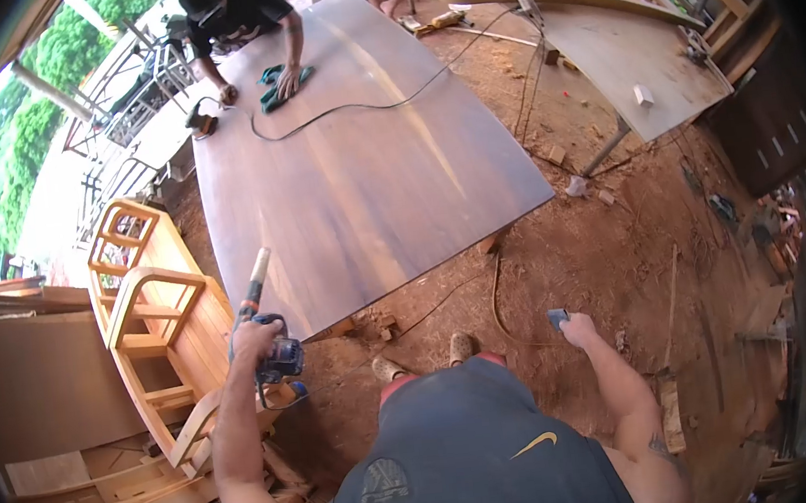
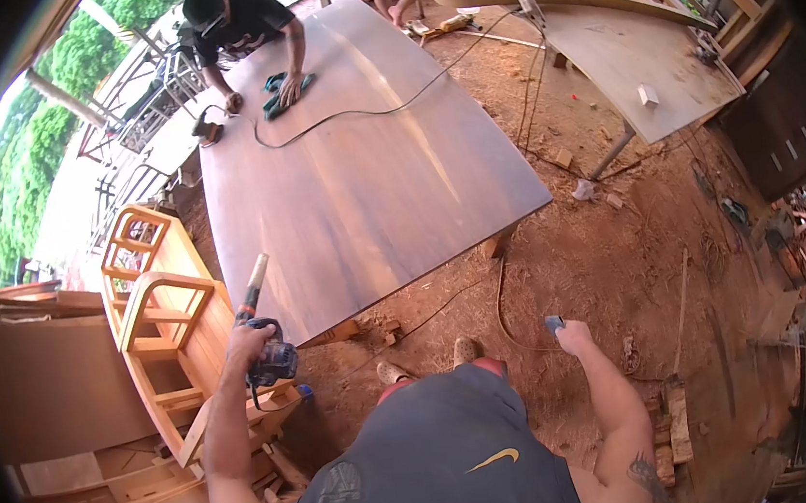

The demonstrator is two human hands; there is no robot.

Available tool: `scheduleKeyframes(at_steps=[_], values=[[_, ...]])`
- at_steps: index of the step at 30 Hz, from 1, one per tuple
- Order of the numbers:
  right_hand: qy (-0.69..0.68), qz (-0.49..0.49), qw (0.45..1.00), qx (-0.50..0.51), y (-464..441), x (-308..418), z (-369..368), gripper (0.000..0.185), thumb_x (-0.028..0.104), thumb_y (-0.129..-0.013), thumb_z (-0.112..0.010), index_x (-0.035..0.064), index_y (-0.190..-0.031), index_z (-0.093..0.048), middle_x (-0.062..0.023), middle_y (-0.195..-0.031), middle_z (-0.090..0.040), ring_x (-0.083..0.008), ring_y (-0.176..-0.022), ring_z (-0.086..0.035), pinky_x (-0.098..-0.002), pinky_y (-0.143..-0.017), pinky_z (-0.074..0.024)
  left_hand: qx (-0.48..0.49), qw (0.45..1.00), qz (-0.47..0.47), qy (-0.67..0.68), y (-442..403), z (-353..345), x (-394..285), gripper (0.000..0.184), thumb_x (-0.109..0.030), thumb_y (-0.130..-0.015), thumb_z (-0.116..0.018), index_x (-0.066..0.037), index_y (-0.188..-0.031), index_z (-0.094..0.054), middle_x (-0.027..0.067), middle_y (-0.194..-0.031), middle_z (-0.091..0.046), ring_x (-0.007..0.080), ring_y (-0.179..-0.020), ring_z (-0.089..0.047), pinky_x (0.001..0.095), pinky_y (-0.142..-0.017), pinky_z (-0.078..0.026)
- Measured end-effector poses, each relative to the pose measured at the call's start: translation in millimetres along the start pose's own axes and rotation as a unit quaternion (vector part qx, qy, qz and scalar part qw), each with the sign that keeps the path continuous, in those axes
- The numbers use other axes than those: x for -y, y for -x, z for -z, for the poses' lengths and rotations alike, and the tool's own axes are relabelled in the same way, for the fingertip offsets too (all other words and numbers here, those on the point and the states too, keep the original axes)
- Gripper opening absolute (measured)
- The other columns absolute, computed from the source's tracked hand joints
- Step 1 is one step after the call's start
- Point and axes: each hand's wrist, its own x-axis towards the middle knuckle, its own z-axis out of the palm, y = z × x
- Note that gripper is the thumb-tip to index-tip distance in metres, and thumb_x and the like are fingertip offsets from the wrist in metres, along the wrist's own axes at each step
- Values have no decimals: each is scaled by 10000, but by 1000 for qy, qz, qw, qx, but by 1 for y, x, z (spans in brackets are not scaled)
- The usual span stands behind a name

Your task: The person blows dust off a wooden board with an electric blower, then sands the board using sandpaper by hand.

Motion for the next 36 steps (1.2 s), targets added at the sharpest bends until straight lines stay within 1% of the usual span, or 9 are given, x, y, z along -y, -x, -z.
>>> scheduleKeyframes(at_steps=[7,10,13,18,20,22,28,34,36], values=[[-41,-85,995,30,-26,-56,-35,374,320,-891,-577,48,-1065,-767,-254,-1066,-745,-412,-1031,-718,-488,-932,-558,-75,957,121,251,1,15,65,329,-312,-911,-755,-17,-783,-683,66,-621,-647,193,-463,-612,366,-463,-467],[-116,-133,983,44,-43,-79,-47,256,257,-948,-660,45,-1057,-752,-133,-765,-745,-221,-633,-709,-387,-552,-552,-66,937,134,316,19,12,78,293,-270,-918,-746,-21,-778,-677,63,-616,-636,188,-454,-591,365,-451,-451],[-144,-147,978,44,-32,-67,-37,263,259,-967,-656,43,-1095,-735,-116,-748,-739,-212,-602,-684,-376,-526,-539,-5,931,102,349,54,13,51,272,-248,-923,-739,-33,-772,-669,58,-618,-632,178,-464,-591,348,-443,-442],[-125,-174,975,65,-14,-23,-4,275,280,-961,-636,61,-1091,-741,-108,-778,-751,-212,-611,-693,-377,-544,-552,145,943,49,294,97,-21,4,339,-336,-857,-826,-17,-933,-742,58,-675,-678,135,-505,-618,280,-477,-492],[-95,-162,980,62,-14,-14,3,279,293,-942,-625,64,-1043,-748,-125,-786,-757,-238,-653,-716,-391,-604,-568,194,949,23,246,107,-38,-21,471,-394,-801,-874,-24,-1074,-770,86,-794,-728,161,-647,-690,311,-607,-567],[-52,-135,988,44,-34,-20,-9,295,309,-905,-614,56,-955,-758,-162,-795,-767,-294,-736,-760,-420,-719,-596,180,978,-76,73,131,-37,-73,607,-574,-800,-812,-124,-1206,-767,136,-1064,-767,277,-1019,-721,381,-951,-533],[-87,-87,992,10,-72,-38,-46,358,331,-890,-620,62,-1069,-776,-214,-993,-771,-365,-991,-743,-455,-881,-576,207,872,-384,-224,91,-112,-130,436,-603,-886,-702,-236,-1108,-782,178,-1020,-738,371,-924,-698,465,-805,-539],[-109,-104,988,-11,-38,-50,-53,347,328,-871,-626,71,-1046,-781,-212,-989,-772,-353,-971,-751,-449,-869,-585,192,963,-184,-41,92,-84,-184,546,-640,-864,-713,-131,-1044,-791,156,-862,-743,335,-881,-715,467,-776,-542],[-119,-147,982,20,-16,-53,-46,302,264,-891,-661,26,-1042,-770,-168,-915,-773,-275,-801,-756,-420,-704,-595,105,979,-173,-5,70,-92,-162,689,-705,-811,-729,-37,-974,-777,174,-916,-760,317,-936,-729,423,-823,-556]])
